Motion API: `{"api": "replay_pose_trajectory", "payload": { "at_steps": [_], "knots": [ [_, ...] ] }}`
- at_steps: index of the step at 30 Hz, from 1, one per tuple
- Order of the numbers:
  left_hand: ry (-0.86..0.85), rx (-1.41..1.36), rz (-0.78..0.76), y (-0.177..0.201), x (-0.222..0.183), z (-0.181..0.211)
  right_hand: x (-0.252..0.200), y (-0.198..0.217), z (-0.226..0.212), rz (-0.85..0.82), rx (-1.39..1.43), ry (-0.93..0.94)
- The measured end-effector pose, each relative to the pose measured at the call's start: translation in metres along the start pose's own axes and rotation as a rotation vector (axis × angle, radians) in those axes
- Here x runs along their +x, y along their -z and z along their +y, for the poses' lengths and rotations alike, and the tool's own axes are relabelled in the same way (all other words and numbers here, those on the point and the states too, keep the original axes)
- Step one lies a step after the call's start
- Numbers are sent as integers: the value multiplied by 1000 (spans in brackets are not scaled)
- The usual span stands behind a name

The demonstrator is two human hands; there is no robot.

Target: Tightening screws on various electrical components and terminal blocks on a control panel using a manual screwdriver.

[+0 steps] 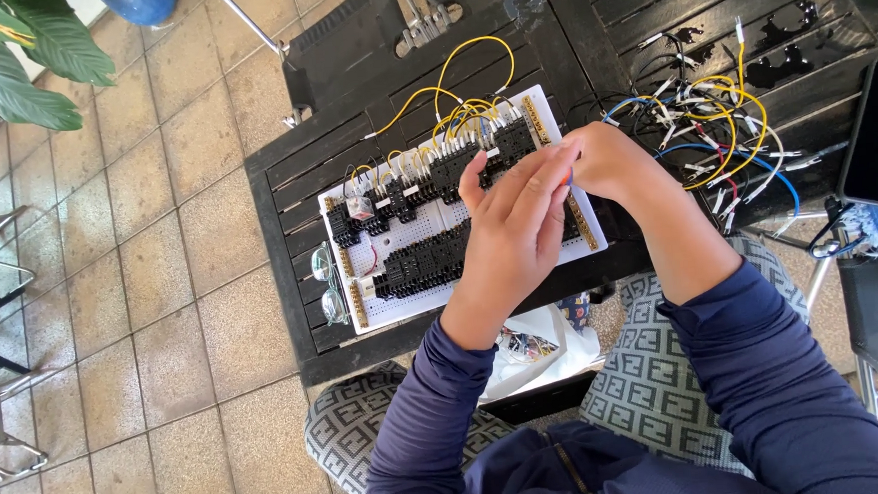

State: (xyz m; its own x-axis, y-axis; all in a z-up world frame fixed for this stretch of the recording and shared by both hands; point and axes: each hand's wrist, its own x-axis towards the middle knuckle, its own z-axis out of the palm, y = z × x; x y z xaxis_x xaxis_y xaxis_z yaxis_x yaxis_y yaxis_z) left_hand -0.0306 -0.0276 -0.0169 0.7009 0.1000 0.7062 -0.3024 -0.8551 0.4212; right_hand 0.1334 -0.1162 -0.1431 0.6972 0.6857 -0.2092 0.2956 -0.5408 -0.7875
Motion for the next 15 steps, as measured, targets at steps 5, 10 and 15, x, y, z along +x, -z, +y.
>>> {"api": "replay_pose_trajectory", "payload": {
  "at_steps": [5, 10, 15],
  "knots": [
    [27, 214, 31, 10, 0, 5, 4, -2, 6, 1, -38, 15],
    [-24, 281, 93, -1, -6, -11, 5, -1, 3, -4, -41, -4],
    [44, 137, 4, 9, 1, 6, -7, 3, -10, 2, -33, -25]
  ]
}}
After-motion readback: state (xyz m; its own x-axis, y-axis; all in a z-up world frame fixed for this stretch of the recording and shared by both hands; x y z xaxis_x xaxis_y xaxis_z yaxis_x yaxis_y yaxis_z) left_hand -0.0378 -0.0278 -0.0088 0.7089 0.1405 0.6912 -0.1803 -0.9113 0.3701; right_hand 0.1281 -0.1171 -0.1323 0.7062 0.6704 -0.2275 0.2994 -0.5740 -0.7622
